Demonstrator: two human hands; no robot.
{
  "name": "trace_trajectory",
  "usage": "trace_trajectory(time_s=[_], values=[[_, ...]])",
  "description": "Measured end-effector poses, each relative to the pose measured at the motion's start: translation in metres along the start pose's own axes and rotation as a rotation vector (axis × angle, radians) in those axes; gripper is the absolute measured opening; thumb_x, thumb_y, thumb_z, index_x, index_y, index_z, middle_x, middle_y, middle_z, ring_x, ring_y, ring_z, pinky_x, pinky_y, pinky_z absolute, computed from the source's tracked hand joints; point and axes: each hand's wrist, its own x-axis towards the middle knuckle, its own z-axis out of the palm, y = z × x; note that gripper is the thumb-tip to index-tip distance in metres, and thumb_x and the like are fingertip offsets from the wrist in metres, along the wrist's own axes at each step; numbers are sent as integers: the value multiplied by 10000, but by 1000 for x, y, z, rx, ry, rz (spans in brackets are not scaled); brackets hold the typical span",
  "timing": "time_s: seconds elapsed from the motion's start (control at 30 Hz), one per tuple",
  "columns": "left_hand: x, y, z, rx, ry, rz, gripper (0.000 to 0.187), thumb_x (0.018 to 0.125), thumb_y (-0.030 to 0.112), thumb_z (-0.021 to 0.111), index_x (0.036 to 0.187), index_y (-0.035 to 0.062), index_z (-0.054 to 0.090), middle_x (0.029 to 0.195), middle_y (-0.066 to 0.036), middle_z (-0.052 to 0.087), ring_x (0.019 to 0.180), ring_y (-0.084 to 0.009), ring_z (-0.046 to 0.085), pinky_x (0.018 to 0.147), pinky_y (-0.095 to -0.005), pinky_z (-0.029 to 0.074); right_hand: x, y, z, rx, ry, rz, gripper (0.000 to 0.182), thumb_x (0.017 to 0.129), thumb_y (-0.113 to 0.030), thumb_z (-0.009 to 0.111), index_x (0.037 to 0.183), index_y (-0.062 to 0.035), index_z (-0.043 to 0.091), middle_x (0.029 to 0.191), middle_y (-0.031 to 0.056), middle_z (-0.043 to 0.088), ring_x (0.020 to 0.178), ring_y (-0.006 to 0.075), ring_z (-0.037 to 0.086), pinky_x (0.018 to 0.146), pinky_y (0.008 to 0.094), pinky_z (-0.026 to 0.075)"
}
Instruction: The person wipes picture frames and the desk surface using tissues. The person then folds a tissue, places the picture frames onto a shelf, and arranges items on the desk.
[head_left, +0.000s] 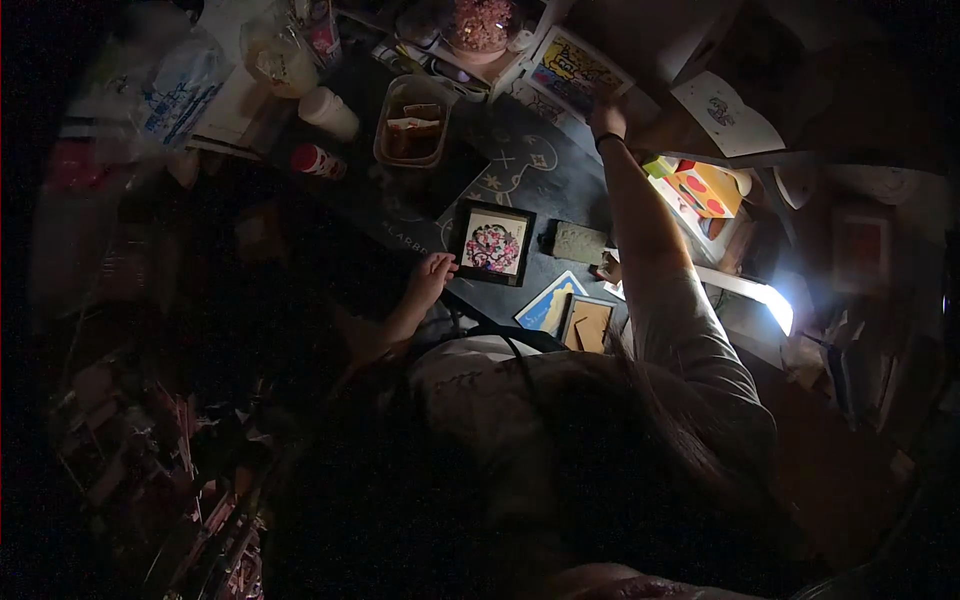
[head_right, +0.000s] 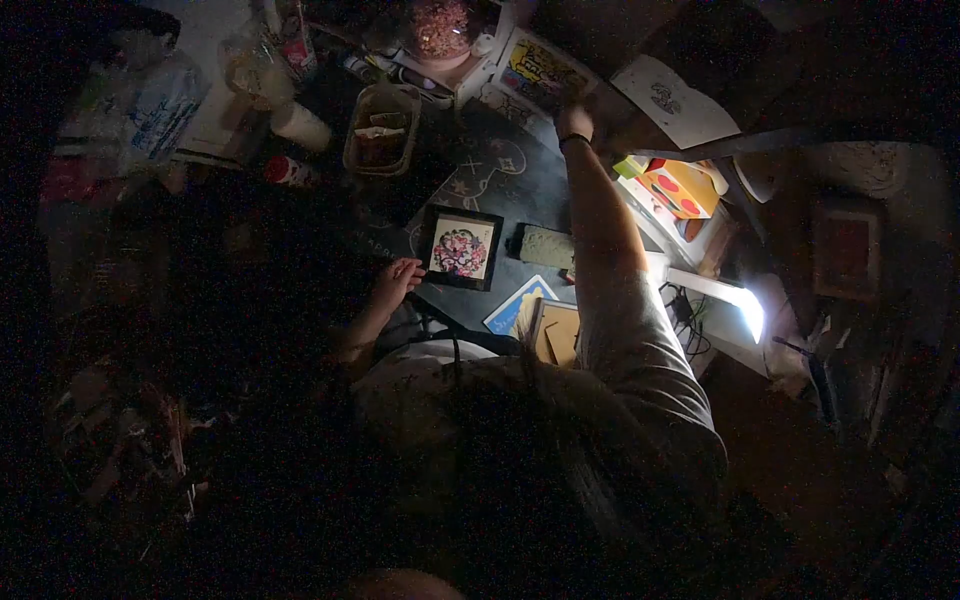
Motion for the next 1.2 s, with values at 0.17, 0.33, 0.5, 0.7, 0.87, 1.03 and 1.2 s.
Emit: trace_trajectory(time_s=[0.17,0.33,0.5,0.7,0.87,1.03,1.2], values=[[6,-9,2,14,24,-9,261,949,223,460,1094,23,541,949,-70,611,859,-146,583,722,-277,466,19,19,21,107,25,-26,434,910,-401,410,1159,-55,490,935,182,625,839,288,633,744,391,501],[14,-21,0,37,25,-17,266,944,236,476,1084,23,550,955,-78,611,863,-154,584,728,-288,470,16,28,27,58,43,-181,458,905,-402,429,1018,30,535,675,115,652,619,208,661,627,327,523],[15,-22,1,108,41,-3,285,933,274,497,1086,39,548,961,-88,610,825,-155,582,714,-295,476,12,16,20,264,-108,29,435,886,-363,458,1089,15,528,896,223,617,814,330,612,667,434,495],[18,-20,-2,244,42,-61,344,949,302,453,1209,80,486,1038,-93,574,804,-163,570,676,-331,512,-5,4,6,226,-198,52,521,790,-445,576,982,38,589,915,250,622,864,368,611,715,446,491],[21,-28,-4,343,171,131,271,892,245,560,1055,30,539,879,-102,603,753,-213,594,663,-329,488,-19,7,3,347,14,39,449,722,-333,700,967,27,593,788,165,641,699,272,630,604,369,503],[17,-21,9,325,282,228,285,845,203,624,1044,19,535,859,-109,593,740,-248,587,667,-362,487,-33,31,13,373,59,136,400,760,-222,682,1048,12,532,719,112,647,586,177,650,505,304,510],[42,-30,19,426,268,149,418,856,195,609,1225,68,459,1059,-116,558,942,-267,574,789,-410,475,-149,5,-26,709,15,165,295,766,-198,638,964,5,559,806,200,647,691,302,655,603,372,512]])
